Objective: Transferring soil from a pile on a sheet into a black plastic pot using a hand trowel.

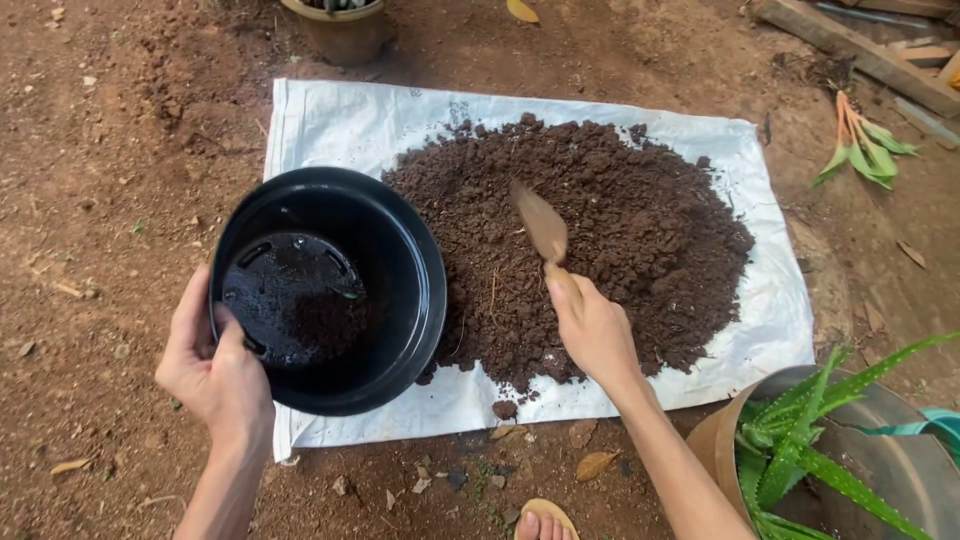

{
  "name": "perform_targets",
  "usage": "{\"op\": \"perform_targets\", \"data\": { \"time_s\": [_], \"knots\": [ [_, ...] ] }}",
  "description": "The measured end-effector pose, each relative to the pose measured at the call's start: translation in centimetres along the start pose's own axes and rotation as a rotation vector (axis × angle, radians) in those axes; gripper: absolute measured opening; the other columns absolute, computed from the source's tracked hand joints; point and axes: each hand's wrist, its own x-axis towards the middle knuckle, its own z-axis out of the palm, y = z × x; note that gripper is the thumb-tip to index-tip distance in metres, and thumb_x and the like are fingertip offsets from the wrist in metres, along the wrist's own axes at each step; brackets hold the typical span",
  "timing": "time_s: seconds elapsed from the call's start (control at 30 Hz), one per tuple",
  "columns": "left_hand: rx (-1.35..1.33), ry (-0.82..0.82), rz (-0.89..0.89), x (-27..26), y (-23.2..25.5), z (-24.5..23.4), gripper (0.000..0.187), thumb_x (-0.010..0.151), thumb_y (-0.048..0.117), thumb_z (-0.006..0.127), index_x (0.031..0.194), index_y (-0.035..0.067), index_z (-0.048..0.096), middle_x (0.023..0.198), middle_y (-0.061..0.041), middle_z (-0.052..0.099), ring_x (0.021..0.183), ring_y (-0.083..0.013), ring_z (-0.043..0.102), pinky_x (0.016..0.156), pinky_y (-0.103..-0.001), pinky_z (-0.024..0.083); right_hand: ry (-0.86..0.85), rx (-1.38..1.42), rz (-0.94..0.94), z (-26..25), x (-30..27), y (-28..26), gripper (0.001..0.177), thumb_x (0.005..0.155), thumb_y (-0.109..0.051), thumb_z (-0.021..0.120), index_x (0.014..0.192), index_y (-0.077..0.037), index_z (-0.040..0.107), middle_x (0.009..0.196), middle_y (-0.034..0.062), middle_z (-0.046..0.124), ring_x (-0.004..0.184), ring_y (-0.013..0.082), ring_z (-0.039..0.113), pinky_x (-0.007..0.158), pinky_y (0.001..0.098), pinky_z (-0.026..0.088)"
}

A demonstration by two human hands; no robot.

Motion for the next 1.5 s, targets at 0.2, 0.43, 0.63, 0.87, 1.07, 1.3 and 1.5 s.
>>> {"op": "perform_targets", "data": {
  "time_s": [0.2,0.43,0.63,0.87,1.07,1.3,1.5],
  "knots": [
    [-0.041,0.001,0.109,-0.2,-0.5,0.5,0.038,0.102,-0.013,0.053,0.136,-0.001,0.064,0.139,-0.019,0.065,0.122,-0.0199,0.068,0.106,-0.029,0.056,-0.115,-0.165,0.053,-4.2,-1.2,0.4,0.061,0.104,-0.051,0.034,0.136,-0.006,0.06,0.108,0.0222,0.072,0.103,0.0316,0.071,0.09,0.0466,0.057],
    [-0.105,0.036,-0.009,0.4,-0.1,0.9,0.039,0.101,-0.012,0.053,0.137,-0.001,0.062,0.132,-0.016,0.068,0.115,-0.0169,0.069,0.104,-0.028,0.057,-0.323,-0.117,0.081,3.3,0.8,1.7,0.057,0.107,-0.047,0.028,0.13,-0.004,0.058,0.096,0.0149,0.07,0.084,0.0223,0.072,0.068,0.0399,0.058],
    [-0.042,0.012,0.053,0.9,-1.0,0.5,0.038,0.103,-0.013,0.051,0.137,-0.002,0.061,0.133,-0.016,0.068,0.12,-0.0187,0.068,0.103,-0.03,0.053,-0.3,0.345,0.282,6.4,3.6,0.6,0.054,0.104,-0.045,0.041,0.118,0.003,0.061,0.071,0.0074,0.054,0.04,0.0066,0.043,0.03,0.0224,0.03],
    [-0.112,0.02,-0.057,1.3,-0.1,-0.8,0.039,0.1,-0.01,0.053,0.136,0.001,0.061,0.131,-0.015,0.068,0.111,-0.0192,0.07,0.094,-0.029,0.059,-0.297,0.841,0.286,6.6,2.7,2.0,0.057,0.1,-0.045,0.044,0.137,-0.002,0.054,0.067,0.0068,0.055,0.037,0.0068,0.04,0.026,0.0202,0.026],
    [-0.206,0.019,-0.17,0.5,1.4,-0.3,0.039,0.098,-0.009,0.054,0.133,0.004,0.063,0.129,-0.013,0.07,0.103,-0.0159,0.071,0.086,-0.027,0.059,-0.213,0.819,0.274,4.2,1.8,2.4,0.06,0.101,-0.045,0.043,0.144,-0.005,0.049,0.068,0.0075,0.056,0.037,0.0068,0.042,0.026,0.0201,0.027],
    [-0.103,-0.06,-0.196,-0.2,1.4,0.5,0.045,0.097,-0.011,0.048,0.136,0.006,0.063,0.123,-0.012,0.072,0.102,-0.0135,0.068,0.086,-0.025,0.057,-0.21,0.828,0.321,1.8,1.6,2.6,0.057,0.102,-0.043,0.041,0.147,-0.007,0.046,0.069,0.0058,0.053,0.039,0.0062,0.04,0.027,0.0189,0.026],
    [-0.044,-0.056,-0.184,0.0,1.2,0.2,0.043,0.098,-0.01,0.048,0.137,0.004,0.06,0.127,-0.01,0.067,0.112,-0.0153,0.067,0.096,-0.029,0.057,-0.264,0.961,0.233,0.8,0.8,2.4,0.056,0.104,-0.045,0.037,0.14,-0.003,0.05,0.067,0.0032,0.05,0.039,0.0042,0.037,0.026,0.0171,0.024]
  ]
}}
